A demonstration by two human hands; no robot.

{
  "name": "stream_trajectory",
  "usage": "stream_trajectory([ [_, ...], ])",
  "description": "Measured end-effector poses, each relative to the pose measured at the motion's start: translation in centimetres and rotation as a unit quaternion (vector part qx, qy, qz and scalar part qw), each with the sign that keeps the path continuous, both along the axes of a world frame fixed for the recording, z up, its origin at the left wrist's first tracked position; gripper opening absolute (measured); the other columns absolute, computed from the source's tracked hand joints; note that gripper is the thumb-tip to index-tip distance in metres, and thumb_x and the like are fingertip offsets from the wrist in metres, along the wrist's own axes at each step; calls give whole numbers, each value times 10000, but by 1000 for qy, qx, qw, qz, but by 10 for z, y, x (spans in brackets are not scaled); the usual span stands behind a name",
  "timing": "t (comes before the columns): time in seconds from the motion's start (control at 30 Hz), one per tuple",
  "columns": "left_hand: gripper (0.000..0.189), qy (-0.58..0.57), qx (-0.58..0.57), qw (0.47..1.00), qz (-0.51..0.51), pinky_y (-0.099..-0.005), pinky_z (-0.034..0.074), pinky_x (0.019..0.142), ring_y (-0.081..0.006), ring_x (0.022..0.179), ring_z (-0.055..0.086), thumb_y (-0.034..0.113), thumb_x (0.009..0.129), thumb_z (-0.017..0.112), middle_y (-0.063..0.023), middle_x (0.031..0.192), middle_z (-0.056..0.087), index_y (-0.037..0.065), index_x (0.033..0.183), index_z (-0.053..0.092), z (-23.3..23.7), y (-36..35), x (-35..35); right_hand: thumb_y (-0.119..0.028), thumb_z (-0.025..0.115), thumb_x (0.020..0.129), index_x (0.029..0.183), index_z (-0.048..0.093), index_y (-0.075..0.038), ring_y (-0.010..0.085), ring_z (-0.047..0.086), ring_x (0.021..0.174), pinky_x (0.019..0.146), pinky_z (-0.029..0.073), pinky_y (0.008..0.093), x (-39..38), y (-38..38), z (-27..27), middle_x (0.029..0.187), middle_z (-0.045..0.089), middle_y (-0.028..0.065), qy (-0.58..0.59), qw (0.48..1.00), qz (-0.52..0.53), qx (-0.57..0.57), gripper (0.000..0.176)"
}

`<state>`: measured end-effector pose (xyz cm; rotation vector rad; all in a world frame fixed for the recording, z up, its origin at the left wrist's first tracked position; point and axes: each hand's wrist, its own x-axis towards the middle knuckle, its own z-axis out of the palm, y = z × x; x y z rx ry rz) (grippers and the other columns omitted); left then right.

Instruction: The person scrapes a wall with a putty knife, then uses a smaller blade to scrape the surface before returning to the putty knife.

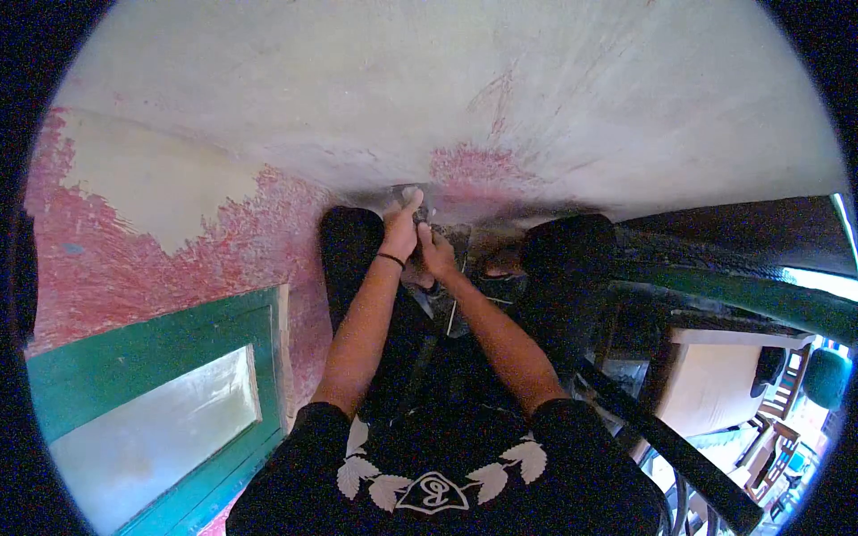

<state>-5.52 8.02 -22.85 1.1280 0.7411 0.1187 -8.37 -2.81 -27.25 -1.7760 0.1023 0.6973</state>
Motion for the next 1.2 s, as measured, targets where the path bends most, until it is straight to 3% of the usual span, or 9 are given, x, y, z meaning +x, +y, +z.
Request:
stream_trajectory([
  [0.13,360,-58,29,998,4,-335,499,779,-160,837,621,293,864,775,-56,953,690,-5,1042,679,-25,11,13,-694,374,967,1279,616,-7,433,575,1194,1023,419,445,8,1,45,1251,634,262,-24,998,-20,60,792],
  [0.3,311,-22,-73,997,-3,-335,495,762,-154,838,619,249,870,774,-51,949,688,-1,1033,686,-9,0,5,-704,374,962,1281,611,2,419,589,1180,1016,425,441,11,-7,9,1244,643,247,1,1000,25,-4,810],
  [0.53,333,-13,44,999,-1,-329,508,753,-154,838,639,255,866,781,-50,983,703,5,1066,690,-12,2,-2,-705,353,973,1302,580,58,304,560,1223,1062,378,405,4,-3,24,1277,631,221,42,994,10,100,862],
  [0.63,307,28,69,997,20,-334,513,757,-172,815,634,258,862,784,-46,959,689,18,1027,686,23,-7,2,-729,356,956,1314,576,50,298,557,1222,1066,375,405,9,-7,18,1271,631,217,73,994,62,55,885],
  [0.73,316,-90,-9,995,33,-340,517,757,-179,824,633,254,858,788,-56,973,679,22,1041,673,-17,5,11,-731,353,957,1318,574,47,291,558,1213,1057,379,411,13,-2,23,1252,637,207,29,999,41,-4,886],
  [0.83,291,12,-58,998,17,-333,521,693,-172,828,618,265,900,744,-36,1016,657,63,1081,639,-18,2,4,-752,381,929,1320,600,-22,370,596,1194,1028,421,429,8,-6,25,1230,648,255,42,999,8,-13,857],
  [0.93,329,-84,11,995,54,-336,521,671,-177,789,625,257,877,770,-38,999,661,61,1102,632,-24,-1,10,-758,367,927,1342,580,-20,376,576,1227,1049,409,431,7,-1,6,1273,625,261,69,996,42,46,873],
  [1.03,375,-36,31,998,41,-339,524,674,-179,785,633,246,847,801,-36,998,666,54,1118,626,-14,2,5,-747,361,937,1320,593,-10,374,579,1220,1040,410,434,2,7,-21,1268,629,260,118,991,15,59,862],
  [1.2,417,-5,-8,999,49,-357,518,785,-187,890,627,249,837,809,-76,1026,672,-13,1118,645,5,-3,3,-734,354,946,1298,598,16,387,583,1211,1035,412,435,2,4,-9,1246,637,266,78,994,31,71,863],
])
